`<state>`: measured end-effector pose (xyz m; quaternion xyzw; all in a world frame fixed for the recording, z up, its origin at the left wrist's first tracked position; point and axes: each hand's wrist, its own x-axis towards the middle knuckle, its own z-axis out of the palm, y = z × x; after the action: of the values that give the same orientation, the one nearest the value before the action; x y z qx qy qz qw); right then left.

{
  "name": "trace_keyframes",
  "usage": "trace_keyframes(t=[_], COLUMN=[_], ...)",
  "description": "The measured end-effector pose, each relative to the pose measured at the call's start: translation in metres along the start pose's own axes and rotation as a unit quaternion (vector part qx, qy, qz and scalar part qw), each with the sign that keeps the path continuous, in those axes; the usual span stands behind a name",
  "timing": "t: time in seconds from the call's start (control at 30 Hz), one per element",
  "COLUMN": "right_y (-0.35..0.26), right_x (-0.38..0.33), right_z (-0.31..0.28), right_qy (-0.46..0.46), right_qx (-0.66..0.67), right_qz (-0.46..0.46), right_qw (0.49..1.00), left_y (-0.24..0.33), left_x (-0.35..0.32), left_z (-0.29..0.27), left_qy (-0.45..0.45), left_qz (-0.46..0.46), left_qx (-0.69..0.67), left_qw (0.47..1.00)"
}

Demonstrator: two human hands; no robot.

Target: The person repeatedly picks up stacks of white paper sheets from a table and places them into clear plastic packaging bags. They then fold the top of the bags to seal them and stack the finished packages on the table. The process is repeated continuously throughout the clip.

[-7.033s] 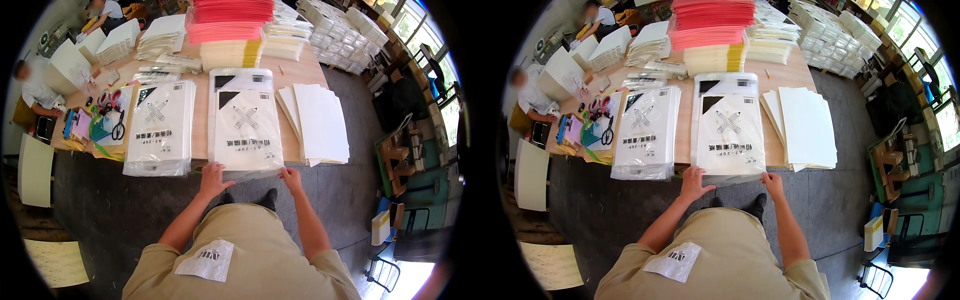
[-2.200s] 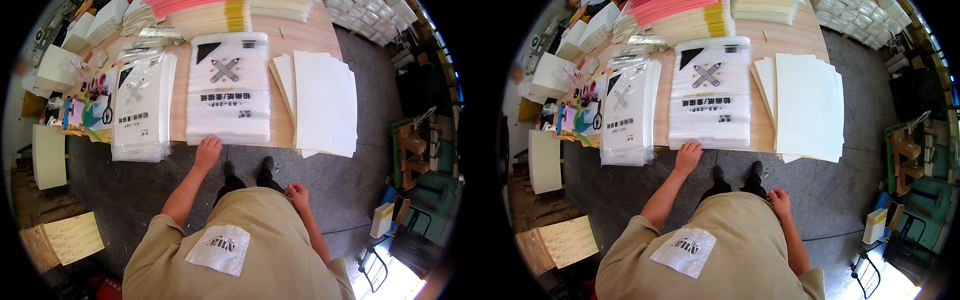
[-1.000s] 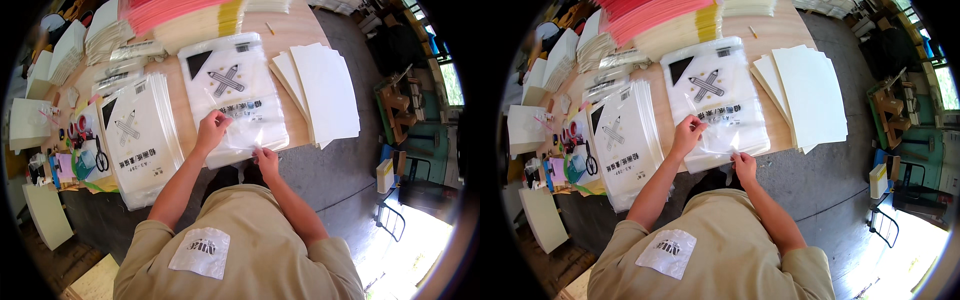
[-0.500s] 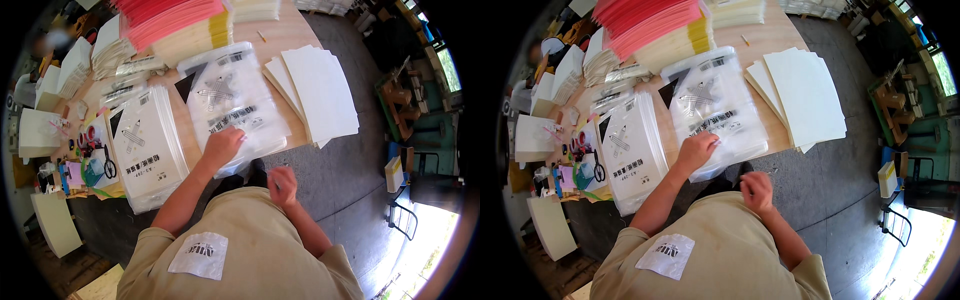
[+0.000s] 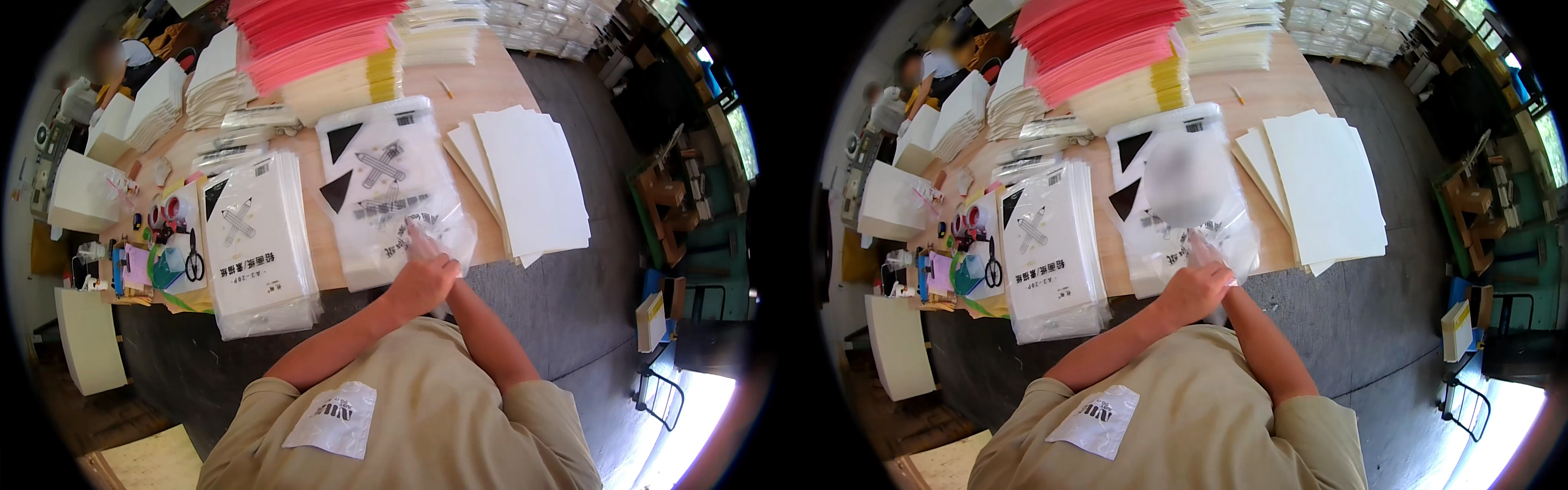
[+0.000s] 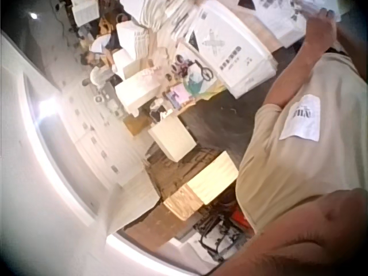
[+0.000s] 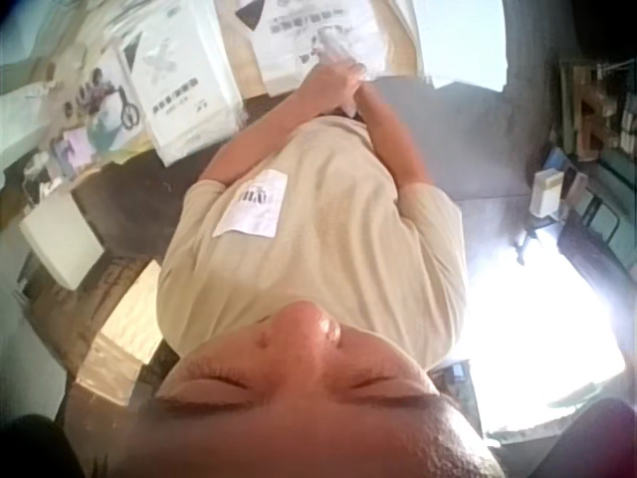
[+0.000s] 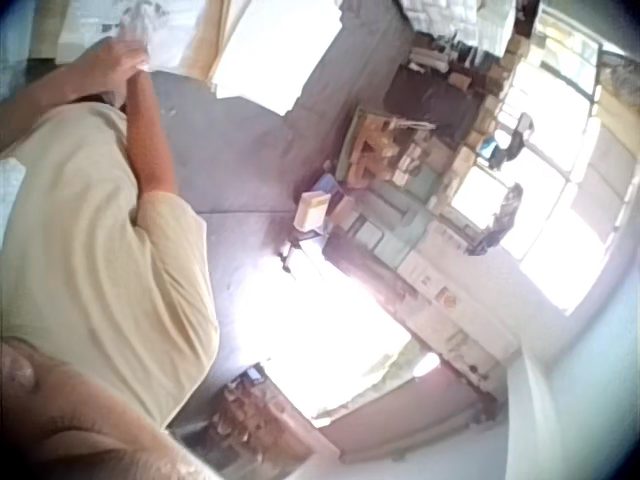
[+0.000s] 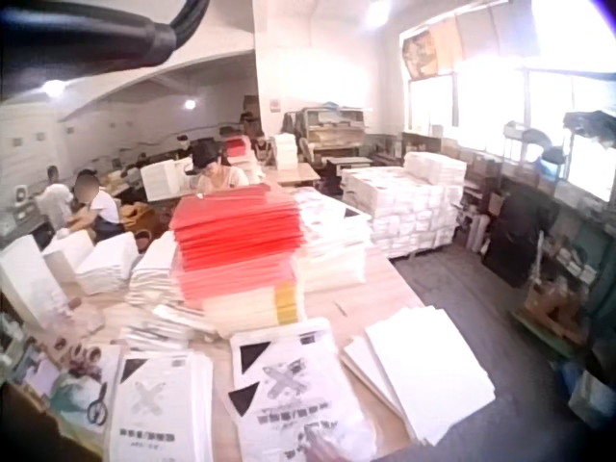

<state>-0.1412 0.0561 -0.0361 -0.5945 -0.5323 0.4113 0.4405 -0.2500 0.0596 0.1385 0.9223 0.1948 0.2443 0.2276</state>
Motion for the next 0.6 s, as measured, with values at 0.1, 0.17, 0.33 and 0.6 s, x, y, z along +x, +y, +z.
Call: trace_keyframes(t=[0.1,0.17,0.33,0.6], right_y=[0.027,0.039,0.069,0.042], right_x=[0.015,0.019,0.03,0.052], right_z=[-0.003,-0.004,-0.024,-0.044], right_qy=[0.036,0.048,0.057,0.054], right_qx=[0.083,0.132,0.229,0.219], right_qz=[0.0,-0.004,-0.007,-0.02], right_qw=[0.996,0.99,0.972,0.974], left_y=[0.013,0.009,0.011,0.057], left_x=[0.013,0.016,0.012,0.021], left_z=[-0.005,-0.012,-0.025,-0.026], left_qy=[-0.004,0.002,0.054,0.058], left_qz=[0.013,-0.03,-0.046,0.044], left_qx=[0.007,0.027,0.017,-0.02], left_qw=[1.0,0.999,0.997,0.997])
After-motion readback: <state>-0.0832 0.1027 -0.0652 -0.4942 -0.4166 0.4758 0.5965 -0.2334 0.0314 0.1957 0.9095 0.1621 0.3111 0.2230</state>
